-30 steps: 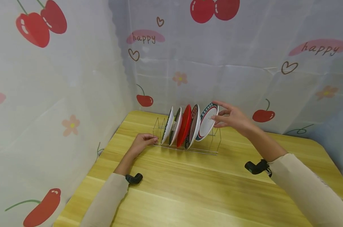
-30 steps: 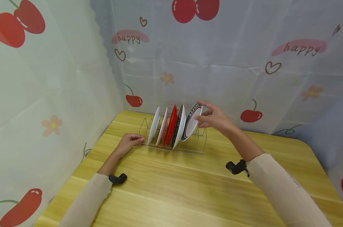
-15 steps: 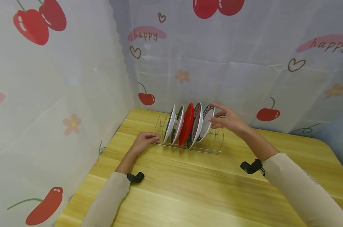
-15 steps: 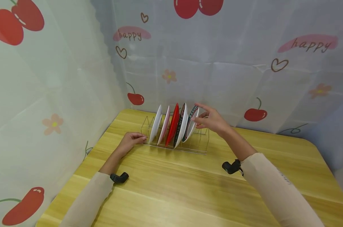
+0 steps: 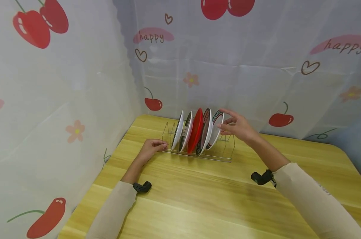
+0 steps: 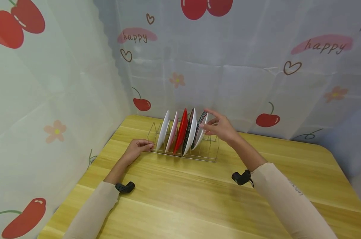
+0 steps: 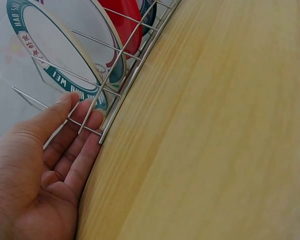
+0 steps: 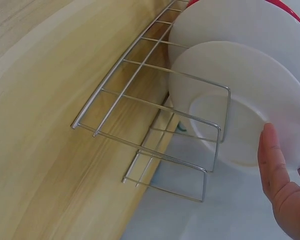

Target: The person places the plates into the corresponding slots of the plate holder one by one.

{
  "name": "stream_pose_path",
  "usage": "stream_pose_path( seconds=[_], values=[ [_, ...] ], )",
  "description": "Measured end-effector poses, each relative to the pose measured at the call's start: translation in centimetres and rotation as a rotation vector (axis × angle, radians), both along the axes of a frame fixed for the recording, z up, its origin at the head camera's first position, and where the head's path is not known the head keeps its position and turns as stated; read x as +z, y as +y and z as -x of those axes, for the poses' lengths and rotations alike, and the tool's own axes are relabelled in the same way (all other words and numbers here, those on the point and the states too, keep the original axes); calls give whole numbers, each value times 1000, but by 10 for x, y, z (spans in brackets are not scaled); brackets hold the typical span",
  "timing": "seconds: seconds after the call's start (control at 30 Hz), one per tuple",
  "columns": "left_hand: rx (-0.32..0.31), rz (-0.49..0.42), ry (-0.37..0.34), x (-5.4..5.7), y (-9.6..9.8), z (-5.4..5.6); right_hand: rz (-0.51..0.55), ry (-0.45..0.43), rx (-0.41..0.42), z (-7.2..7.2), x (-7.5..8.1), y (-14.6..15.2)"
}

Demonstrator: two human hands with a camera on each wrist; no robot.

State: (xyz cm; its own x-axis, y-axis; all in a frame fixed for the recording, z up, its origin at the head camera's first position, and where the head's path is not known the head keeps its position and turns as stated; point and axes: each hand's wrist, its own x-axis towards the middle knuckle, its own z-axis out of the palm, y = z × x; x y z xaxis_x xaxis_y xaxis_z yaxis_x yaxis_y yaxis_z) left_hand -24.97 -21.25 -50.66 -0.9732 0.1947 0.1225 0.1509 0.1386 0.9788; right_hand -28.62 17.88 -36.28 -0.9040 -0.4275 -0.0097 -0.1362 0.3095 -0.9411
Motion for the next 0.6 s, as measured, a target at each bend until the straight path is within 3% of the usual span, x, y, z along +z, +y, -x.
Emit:
stream_pose_path(
  seconds=[0.1, 0.33, 0.6],
  values=[
    [-5, -3, 7, 1, 0, -1, -10, 7, -4, -2, 0, 1],
    [7, 0, -15, -18, -5, 11, -17, 26, -19, -5, -2, -1],
    [5, 3, 4, -20, -6, 13, -29, 61, -13, -6, -6, 1]
  ],
)
